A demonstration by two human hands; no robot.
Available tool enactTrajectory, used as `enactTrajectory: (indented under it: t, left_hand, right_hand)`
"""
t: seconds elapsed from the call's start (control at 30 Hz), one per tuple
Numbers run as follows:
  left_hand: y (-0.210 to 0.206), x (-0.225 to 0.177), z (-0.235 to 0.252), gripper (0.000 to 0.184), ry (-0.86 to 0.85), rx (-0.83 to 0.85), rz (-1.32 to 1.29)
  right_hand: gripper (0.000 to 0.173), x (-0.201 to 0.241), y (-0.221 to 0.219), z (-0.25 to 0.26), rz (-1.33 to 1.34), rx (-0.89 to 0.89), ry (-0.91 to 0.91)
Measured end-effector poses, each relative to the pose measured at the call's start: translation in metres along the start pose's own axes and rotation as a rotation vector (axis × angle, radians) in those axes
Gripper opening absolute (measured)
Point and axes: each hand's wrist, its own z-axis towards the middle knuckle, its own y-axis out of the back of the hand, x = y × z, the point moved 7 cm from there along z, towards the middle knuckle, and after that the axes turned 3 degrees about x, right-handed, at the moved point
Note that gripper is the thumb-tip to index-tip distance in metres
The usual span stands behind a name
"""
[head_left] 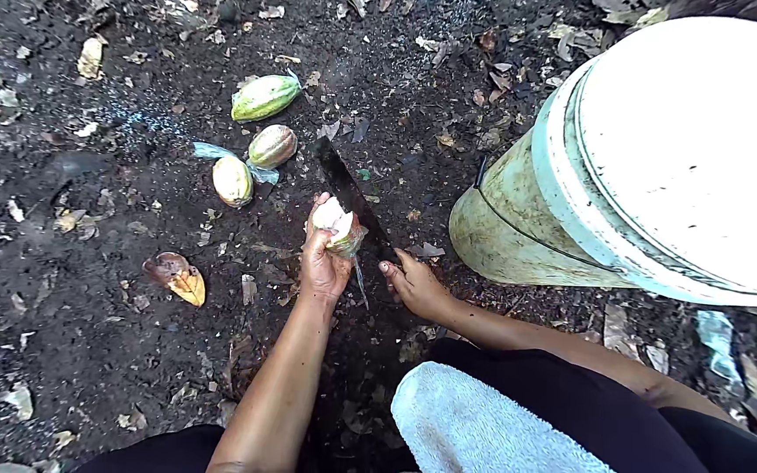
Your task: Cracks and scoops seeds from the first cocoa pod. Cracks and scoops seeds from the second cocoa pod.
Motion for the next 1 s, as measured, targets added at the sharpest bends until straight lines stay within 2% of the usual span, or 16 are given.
enactTrajectory:
  t: [0.3, 0.4, 0.53, 0.67, 0.77, 0.93, 1.0]
  left_hand:
    - [0.019, 0.021, -0.005, 0.074, 0.029, 0.002, 0.178]
    - [0.017, 0.025, -0.006, 0.103, 0.024, 0.096, 0.353]
    - [0.019, 0.023, -0.003, 0.113, 0.090, 0.162, 0.358]
    - [0.032, 0.013, 0.002, 0.109, 0.258, 0.188, 0.277]
    - [0.036, 0.013, 0.001, 0.093, 0.346, 0.170, 0.349]
    - [0.030, 0.022, -0.005, 0.075, 0.397, 0.112, 0.403]
    - [0.031, 0.019, -0.003, 0.076, 0.402, 0.143, 0.375]
  right_hand:
    - [0.035, -0.011, -0.020, -0.006, 0.426, 0.104, -0.179]
    - [0.028, -0.012, -0.024, -0.006, 0.587, 0.102, -0.246]
    - [0.027, -0.014, -0.020, -0.005, 0.604, 0.135, -0.268]
    - [0.031, -0.012, 0.000, -0.003, 0.455, 0.156, -0.260]
    - [0.033, -0.009, 0.011, -0.001, 0.316, 0.159, -0.239]
    - [0.039, -0.007, 0.019, 0.003, 0.091, 0.114, -0.167]
    - [0.042, -0.006, 0.026, 0.001, 0.062, 0.059, -0.131]
